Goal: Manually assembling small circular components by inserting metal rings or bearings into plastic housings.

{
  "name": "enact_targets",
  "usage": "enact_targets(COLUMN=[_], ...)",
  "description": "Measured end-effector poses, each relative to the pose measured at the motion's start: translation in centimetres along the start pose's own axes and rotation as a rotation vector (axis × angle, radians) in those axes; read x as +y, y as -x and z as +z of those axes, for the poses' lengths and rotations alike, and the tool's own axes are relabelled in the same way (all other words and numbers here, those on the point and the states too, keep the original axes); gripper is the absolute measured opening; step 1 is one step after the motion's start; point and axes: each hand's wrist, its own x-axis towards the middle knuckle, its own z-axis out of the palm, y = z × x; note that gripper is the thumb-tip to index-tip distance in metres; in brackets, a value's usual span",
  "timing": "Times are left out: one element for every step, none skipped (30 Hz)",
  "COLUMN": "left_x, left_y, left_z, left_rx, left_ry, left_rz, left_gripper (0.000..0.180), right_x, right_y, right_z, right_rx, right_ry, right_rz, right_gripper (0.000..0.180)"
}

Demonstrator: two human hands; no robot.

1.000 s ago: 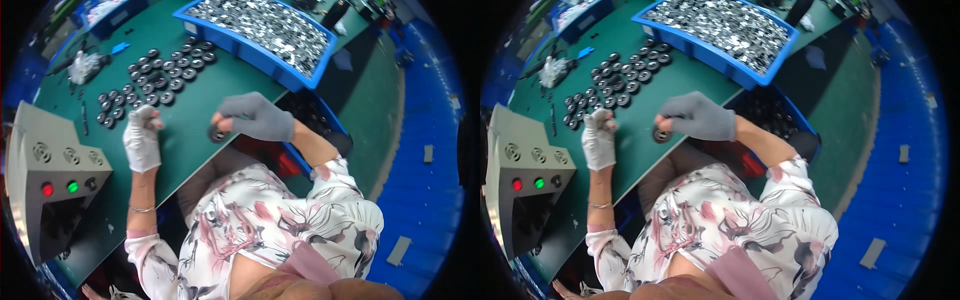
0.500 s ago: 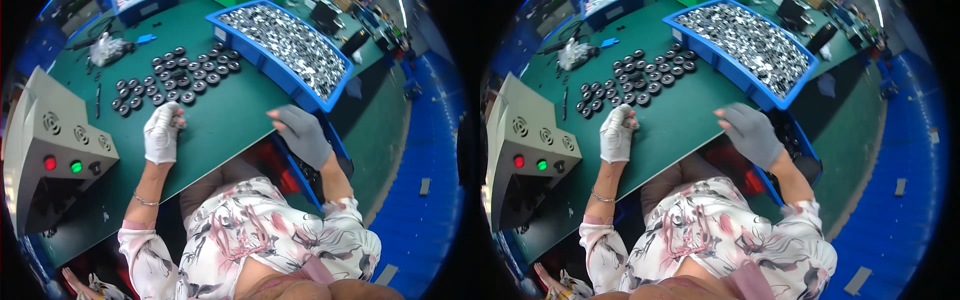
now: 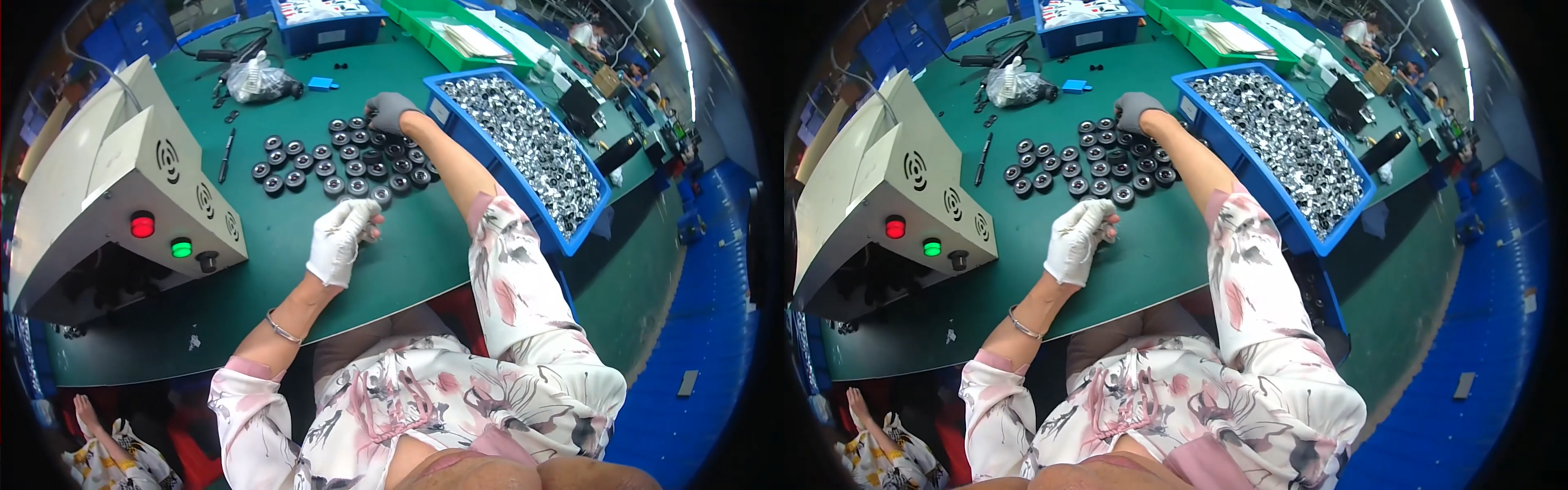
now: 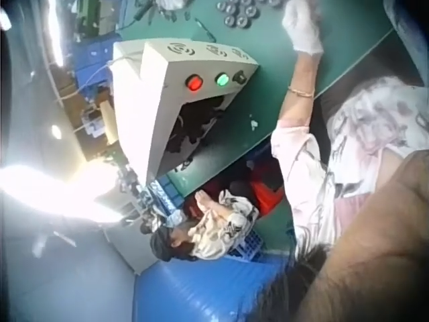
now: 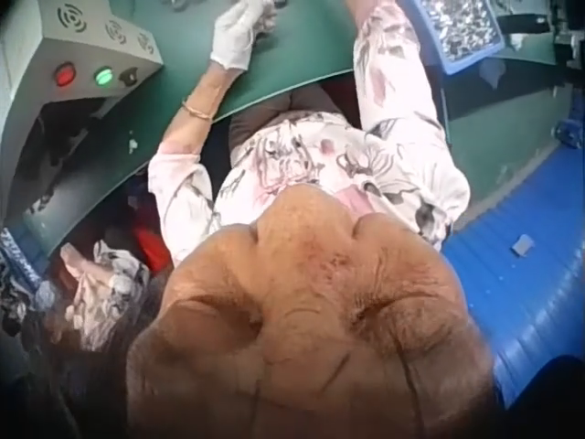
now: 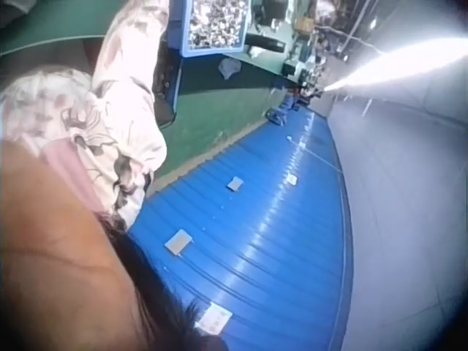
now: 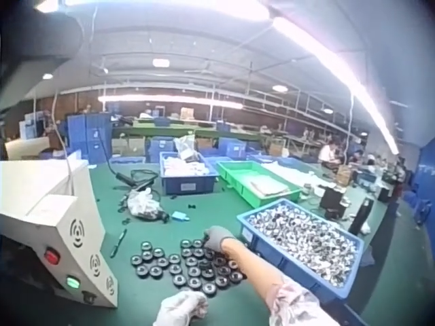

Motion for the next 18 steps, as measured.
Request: enact_targets(left_x=[0.0, 0.1, 0.3, 0.7, 1.2, 1.4, 1.8, 2.1, 2.3, 2.4, 2.7, 2.4, 2.2, 2.3, 2.5, 2.6, 2.6, 2.4], left_y=[0.0, 0.0, 0.2, 0.4, 0.4, 0.2, 0.2, 0.1, 0.2, 0.3, 0.7, 0.5, 0.4, 0.5, 0.7, 0.8, 0.9, 0.9], left_z=[0.2, 0.4, 0.1, 0.2, 0.6, 1.4, 1.2, 1.2, 1.3, 1.5, 1.9, 1.6, 1.2, 1.4, 1.6, 1.8, 1.6, 1.3], left_rx=[0.003, 0.051, 0.119, 0.143, 0.273, 0.377, 0.389, 0.326, 0.261, 0.212, 0.152, 0.119, 0.086, 0.081, 0.08, 0.08, 0.079, 0.065], left_ry=[-0.029, -0.139, -0.254, -0.255, -0.494, -0.725, -0.73, -0.824, -0.921, -0.952, -0.919, -0.962, -1.004, -1.006, -1.044, -1.082, -1.086, -1.095], left_rz=[0.023, 0.086, 0.151, 0.161, 0.42, 0.673, 0.674, 0.745, 0.815, 0.815, 0.827, 0.856, 0.885, 0.885, 0.953, 1.021, 1.023, 1.03], left_gripper=[0.022, 0.023, 0.028, 0.028, 0.038, 0.05, 0.05, 0.061, 0.071, 0.074, 0.067, 0.063, 0.059, 0.059, 0.057, 0.054, 0.054, 0.053], right_x=[0.2, 0.4, -1.0, -3.2, -5.4, -5.3, -6.7, -7.4, -9.2, -9.9, -10.3, -10.3, -10.3, -10.1, -9.9, -9.9, -10.3, -10.6], right_y=[0.4, 1.3, 2.8, 5.4, 8.4, 10.9, 13.6, 16.0, 17.9, 19.2, 20.0, 20.3, 20.6, 20.9, 21.2, 21.4, 21.5, 21.7], right_z=[0.1, 0.1, 0.1, -0.6, -1.1, -0.5, -0.1, 0.3, 0.7, 0.9, 1.2, 1.4, 1.8, 2.1, 2.5, 3.1, 3.2, 2.9], right_rx=[0.046, 0.129, 0.109, 0.081, 0.005, -0.066, -0.178, -0.241, -0.168, -0.181, -0.194, -0.193, -0.214, -0.234, -0.23, -0.219, -0.212, -0.212], right_ry=[-0.042, -0.159, -0.45, -0.738, -0.992, -1.23, -1.464, -1.576, -1.677, -1.691, -1.706, -1.71, -1.756, -1.8, -1.802, -1.817, -1.831, -1.833], right_rz=[0.046, -0.001, -0.036, -0.066, -0.116, -0.103, -0.109, -0.119, -0.167, -0.181, -0.194, -0.197, -0.173, -0.146, -0.147, -0.148, -0.153, -0.157], right_gripper=[0.043, 0.04, 0.038, 0.036, 0.035, 0.036, 0.04, 0.043, 0.048, 0.051, 0.054, 0.054, 0.052, 0.05, 0.05, 0.051, 0.051, 0.051])
